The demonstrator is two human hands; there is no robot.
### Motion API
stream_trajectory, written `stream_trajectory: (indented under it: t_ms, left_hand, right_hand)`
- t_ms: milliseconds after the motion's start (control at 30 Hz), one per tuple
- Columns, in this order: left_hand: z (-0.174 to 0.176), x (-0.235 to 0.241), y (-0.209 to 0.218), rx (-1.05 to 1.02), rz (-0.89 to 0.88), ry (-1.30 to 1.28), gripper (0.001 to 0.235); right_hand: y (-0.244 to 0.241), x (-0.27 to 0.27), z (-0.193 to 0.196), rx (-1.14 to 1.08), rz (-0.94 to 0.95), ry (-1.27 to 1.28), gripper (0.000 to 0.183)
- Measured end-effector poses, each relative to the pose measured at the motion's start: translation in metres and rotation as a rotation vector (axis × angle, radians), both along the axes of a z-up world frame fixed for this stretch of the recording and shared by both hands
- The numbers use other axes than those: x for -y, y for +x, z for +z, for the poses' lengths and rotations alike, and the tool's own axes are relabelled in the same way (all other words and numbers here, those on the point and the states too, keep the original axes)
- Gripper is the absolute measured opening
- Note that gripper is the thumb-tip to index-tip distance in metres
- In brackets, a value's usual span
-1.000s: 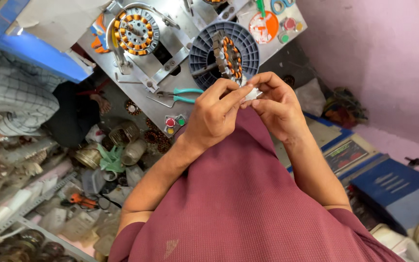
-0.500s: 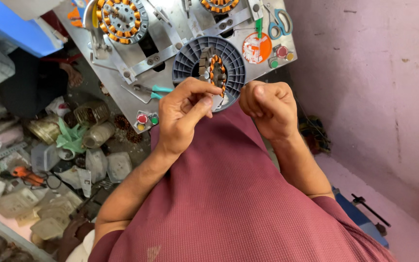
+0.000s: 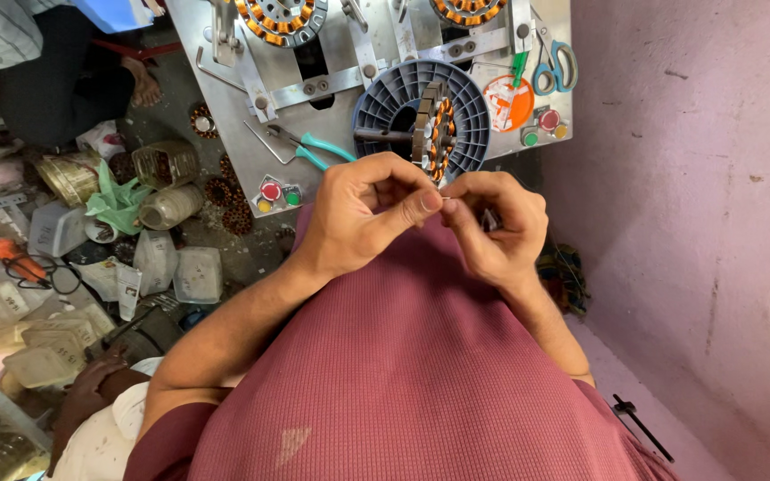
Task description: The person inserts small white insulating spacers into the slots of a motor armature held in a blue jig. They rotate the armature to access different slots and continue inserting spacers one by one.
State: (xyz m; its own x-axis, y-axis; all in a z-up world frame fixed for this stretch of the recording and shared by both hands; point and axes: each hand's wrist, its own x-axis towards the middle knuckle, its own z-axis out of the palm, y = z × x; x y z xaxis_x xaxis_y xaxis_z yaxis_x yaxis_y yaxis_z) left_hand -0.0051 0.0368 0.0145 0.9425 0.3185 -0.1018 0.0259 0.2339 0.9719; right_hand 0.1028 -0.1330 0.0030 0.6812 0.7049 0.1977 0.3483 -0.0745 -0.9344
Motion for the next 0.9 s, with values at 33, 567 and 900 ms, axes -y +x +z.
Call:
stream_trajectory:
  t_ms: [33,567,900]
  left_hand:
    - [0.002,0.001,0.001,0.091,0.026,0.211,0.018]
    - [-0.007,0.018,0.009,0.258,0.006,0.310,0.012]
    - [-0.010,0.014,0.006,0.281,0.052,0.532,0.015]
  right_hand:
    - [-0.001,0.005,0.000,-0.134,-0.016,0.018,0.013]
    - [-0.019,0.034,-0.018,-0.276,-0.148,0.064,0.016]
    - [-0.019,0.025,-0.006,-0.182,-0.153,-0.059,0.011]
